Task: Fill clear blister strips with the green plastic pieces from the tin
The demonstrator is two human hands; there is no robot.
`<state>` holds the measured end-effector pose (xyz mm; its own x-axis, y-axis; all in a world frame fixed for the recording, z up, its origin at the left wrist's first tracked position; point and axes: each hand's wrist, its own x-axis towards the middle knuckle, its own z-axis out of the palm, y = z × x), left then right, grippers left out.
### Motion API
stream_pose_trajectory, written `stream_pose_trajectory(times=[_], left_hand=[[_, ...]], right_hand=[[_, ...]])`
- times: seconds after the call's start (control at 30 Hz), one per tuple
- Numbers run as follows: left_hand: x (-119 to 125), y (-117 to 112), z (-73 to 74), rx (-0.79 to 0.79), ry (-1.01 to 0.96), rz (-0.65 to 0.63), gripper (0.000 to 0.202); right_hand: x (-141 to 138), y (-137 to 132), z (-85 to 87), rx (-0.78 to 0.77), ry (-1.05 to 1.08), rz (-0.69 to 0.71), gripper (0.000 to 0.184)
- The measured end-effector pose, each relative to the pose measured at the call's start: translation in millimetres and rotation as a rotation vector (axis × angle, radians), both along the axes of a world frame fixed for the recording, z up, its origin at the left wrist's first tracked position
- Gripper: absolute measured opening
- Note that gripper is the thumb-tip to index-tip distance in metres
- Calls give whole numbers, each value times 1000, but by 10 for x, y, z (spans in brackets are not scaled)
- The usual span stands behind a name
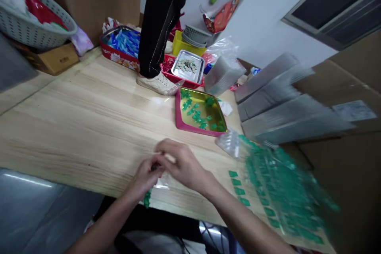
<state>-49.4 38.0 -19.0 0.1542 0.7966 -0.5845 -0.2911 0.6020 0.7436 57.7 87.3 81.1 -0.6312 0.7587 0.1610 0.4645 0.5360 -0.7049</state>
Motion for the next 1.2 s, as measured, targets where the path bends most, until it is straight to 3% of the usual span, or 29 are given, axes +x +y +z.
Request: stream_pose_trajectory(times=[0.1, 0.17, 0.3, 0.5, 0.63, 0.93, 1.07, 1.2], left_hand=[[12, -64, 124, 91, 45, 38, 34], [16, -105, 205, 69, -28, 59, 42], [44, -188, 326, 62, -115, 58, 44], [172, -259, 403, 32, -132, 133, 41], [236, -254, 454, 27, -144, 117, 37], [166, -156, 376, 0, -104, 83, 33], [131, -78, 301, -8, -104, 59, 31], [131, -22, 224, -10, -108, 89, 31]], right_hand=[[614, -350, -310, -207, 178, -439, 19], [779, -515, -490, -344, 295, -522, 19], [670, -711, -574, -394, 424, -453, 15], [489, -733, -511, -232, 410, -199, 17], [503, -707, -583, -150, 394, -167, 19], [668, -506, -644, -509, 515, -270, 13], [743, -177, -822, -312, 378, -366, 16], [695, 114, -926, -117, 112, -355, 20]])
